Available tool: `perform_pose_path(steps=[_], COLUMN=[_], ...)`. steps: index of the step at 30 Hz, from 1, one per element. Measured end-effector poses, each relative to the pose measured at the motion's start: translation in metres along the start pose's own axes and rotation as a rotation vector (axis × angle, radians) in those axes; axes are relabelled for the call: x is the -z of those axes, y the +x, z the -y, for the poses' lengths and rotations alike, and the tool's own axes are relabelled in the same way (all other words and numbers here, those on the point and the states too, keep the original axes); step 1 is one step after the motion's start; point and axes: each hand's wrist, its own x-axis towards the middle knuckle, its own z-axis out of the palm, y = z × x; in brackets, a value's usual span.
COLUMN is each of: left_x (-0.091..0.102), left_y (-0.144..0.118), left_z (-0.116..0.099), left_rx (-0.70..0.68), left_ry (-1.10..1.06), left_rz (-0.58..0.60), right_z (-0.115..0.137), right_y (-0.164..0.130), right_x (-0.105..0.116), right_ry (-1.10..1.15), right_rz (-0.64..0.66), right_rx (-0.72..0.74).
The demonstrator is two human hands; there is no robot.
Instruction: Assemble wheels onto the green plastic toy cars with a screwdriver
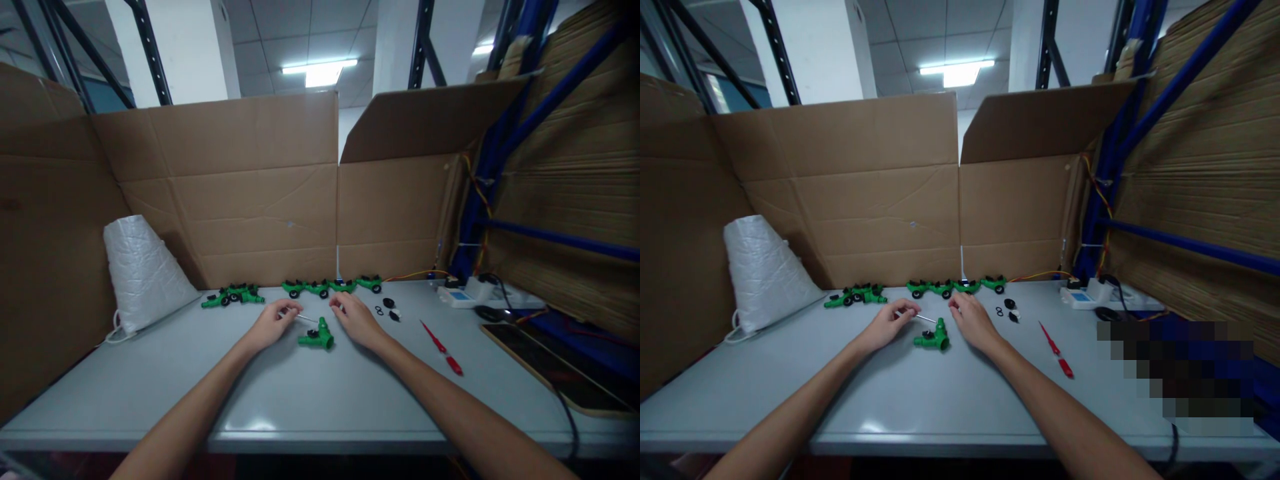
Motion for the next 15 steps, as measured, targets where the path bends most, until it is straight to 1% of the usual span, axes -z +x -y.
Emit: perform_pose_path(steps=[1, 2, 4, 6, 9, 13, 15], left_x=[0.003, 0.006, 0.011, 0.013, 0.014, 0.016, 0.016], left_y=[0.0, 0.0, -0.001, -0.003, -0.002, 0.0, 0.0], left_z=[0.006, 0.012, 0.021, 0.026, 0.027, 0.026, 0.025], left_rx=[-0.043, -0.098, -0.172, -0.193, -0.191, -0.14, -0.121], left_ry=[0.092, 0.198, 0.376, 0.487, 0.566, 0.636, 0.629], left_rz=[-0.04, -0.055, -0.038, 0.002, 0.043, 0.021, -0.002], right_z=[-0.001, -0.002, -0.003, -0.004, -0.005, -0.006, -0.005], right_y=[0.0, 0.0, -0.001, -0.001, -0.001, -0.001, -0.001], right_x=[-0.001, -0.002, -0.004, -0.005, -0.007, -0.008, -0.006], right_ry=[-0.01, -0.02, -0.038, -0.054, -0.068, -0.076, -0.085], right_rz=[0.007, 0.014, 0.026, 0.037, 0.054, 0.041, 0.02], right_rx=[-0.01, -0.02, -0.04, -0.055, -0.062, -0.062, -0.061])
